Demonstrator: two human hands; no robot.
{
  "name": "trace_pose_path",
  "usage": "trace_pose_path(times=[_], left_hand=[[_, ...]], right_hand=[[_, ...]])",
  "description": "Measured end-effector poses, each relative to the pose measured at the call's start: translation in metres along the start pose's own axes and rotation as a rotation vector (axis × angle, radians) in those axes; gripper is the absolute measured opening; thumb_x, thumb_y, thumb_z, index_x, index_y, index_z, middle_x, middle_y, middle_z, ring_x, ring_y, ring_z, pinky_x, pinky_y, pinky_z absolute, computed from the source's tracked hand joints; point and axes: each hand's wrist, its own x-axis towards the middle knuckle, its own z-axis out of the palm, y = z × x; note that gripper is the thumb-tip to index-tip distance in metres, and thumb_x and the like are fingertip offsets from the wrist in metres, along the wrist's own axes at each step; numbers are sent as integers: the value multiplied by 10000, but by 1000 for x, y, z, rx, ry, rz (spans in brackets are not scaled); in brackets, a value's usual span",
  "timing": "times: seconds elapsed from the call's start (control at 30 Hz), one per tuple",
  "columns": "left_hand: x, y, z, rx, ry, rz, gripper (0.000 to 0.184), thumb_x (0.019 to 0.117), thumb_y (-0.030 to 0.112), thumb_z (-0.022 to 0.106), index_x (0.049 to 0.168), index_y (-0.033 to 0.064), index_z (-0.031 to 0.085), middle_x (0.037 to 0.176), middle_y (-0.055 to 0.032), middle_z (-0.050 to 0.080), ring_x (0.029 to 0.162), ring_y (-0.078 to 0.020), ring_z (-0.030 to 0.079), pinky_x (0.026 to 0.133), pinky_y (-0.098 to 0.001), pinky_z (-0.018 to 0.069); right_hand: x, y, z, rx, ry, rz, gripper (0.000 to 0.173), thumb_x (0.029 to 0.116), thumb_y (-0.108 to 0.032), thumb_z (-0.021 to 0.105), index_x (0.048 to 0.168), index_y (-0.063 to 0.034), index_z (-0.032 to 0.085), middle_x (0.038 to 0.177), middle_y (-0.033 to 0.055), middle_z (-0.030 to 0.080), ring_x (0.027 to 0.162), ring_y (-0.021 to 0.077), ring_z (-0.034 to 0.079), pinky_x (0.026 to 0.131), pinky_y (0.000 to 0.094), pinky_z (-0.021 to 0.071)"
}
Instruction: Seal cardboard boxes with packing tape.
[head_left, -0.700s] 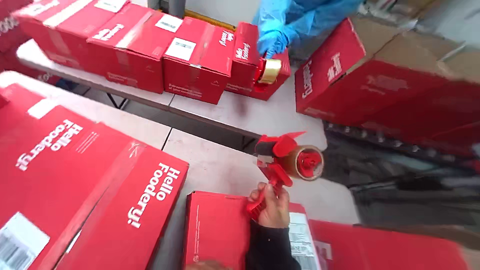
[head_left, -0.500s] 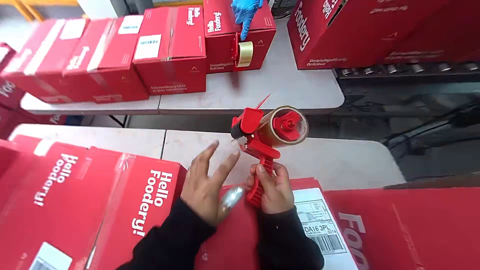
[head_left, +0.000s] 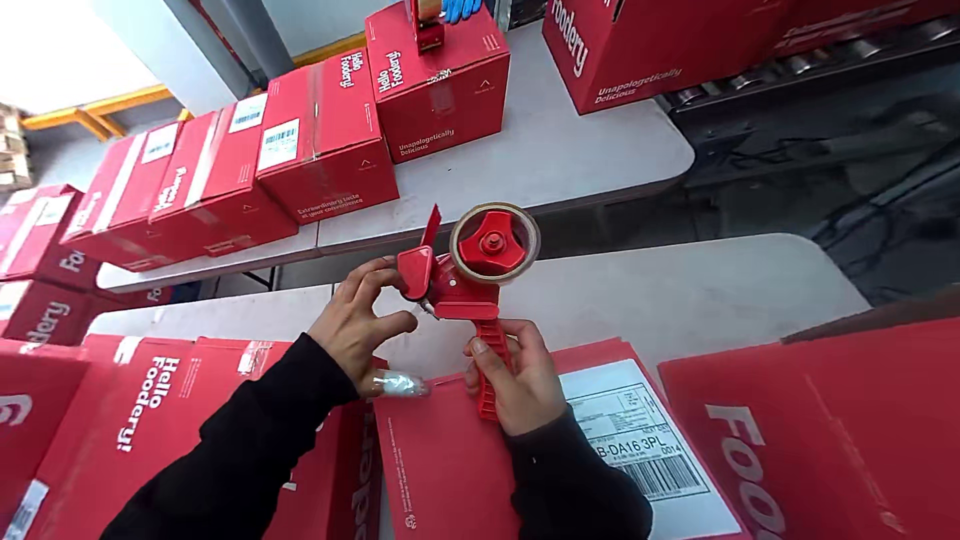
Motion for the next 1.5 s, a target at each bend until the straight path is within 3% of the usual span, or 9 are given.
trace_pose_path(times=[0.13,0.3,0.4,0.47,0.7,0.83,1.07,1.27,1.5], left_hand=[[-24,15,-17,-78,132,38,720,741,873,573,908,200,765,1352,-218,559,1403,-369,429,1137,-536,403],[-65,107,25,-265,422,-254,455,911,656,612,1001,214,666,1269,-2,629,1256,-168,581,1036,-388,525],[-72,185,91,-330,269,-405,355,998,376,567,1165,106,727,1310,-133,685,1296,-277,607,1103,-495,477],[-71,216,116,-198,145,-393,400,1016,284,538,1336,78,657,1441,-96,617,1402,-242,522,1191,-502,366],[-57,226,117,-131,-169,-361,719,1031,531,388,1569,53,380,1641,-79,381,1530,-224,334,1224,-545,282],[-54,222,111,-259,-260,-391,717,1058,523,346,1603,61,297,1694,-71,264,1574,-217,217,1261,-543,181],[-50,220,102,-382,-320,-408,707,1071,499,305,1616,52,248,1713,-81,195,1589,-217,149,1277,-537,100],[-49,221,107,-408,-318,-418,711,1076,517,249,1619,59,245,1722,-48,165,1596,-183,92,1286,-517,51],[-53,223,110,-368,-177,-424,656,1064,477,399,1570,60,386,1684,-64,289,1578,-214,200,1282,-509,123]], right_hand=[[-2,-1,0,-25,-95,-14,269,969,-174,621,1216,-100,543,869,102,728,590,209,690,542,304,609],[-2,2,-2,-136,29,-113,325,967,-209,621,1249,-112,494,862,38,707,579,161,671,499,295,591],[-2,-3,-7,-170,89,-189,350,975,-226,613,1267,-92,476,869,30,696,592,142,664,504,280,583],[-1,-6,-11,-256,108,-240,377,980,-248,614,1284,-81,466,886,17,688,608,120,669,521,283,597],[5,-18,-27,-789,64,-157,462,992,-232,648,1333,30,481,904,170,702,708,293,707,686,514,605],[25,-39,-13,-1146,-82,19,484,1000,-230,645,1370,39,486,1030,278,695,981,454,693,865,631,533],[33,-74,24,-1644,-271,331,597,982,-255,659,1451,31,426,1242,298,651,1196,455,631,1002,601,493],[32,-89,54,-1763,-342,521,621,973,-203,661,1481,43,403,1315,296,597,1104,393,680,939,539,555],[-3,-149,97,-2029,-530,523,426,1087,-256,483,1199,134,612,1186,293,650,1065,360,673,965,521,502]])
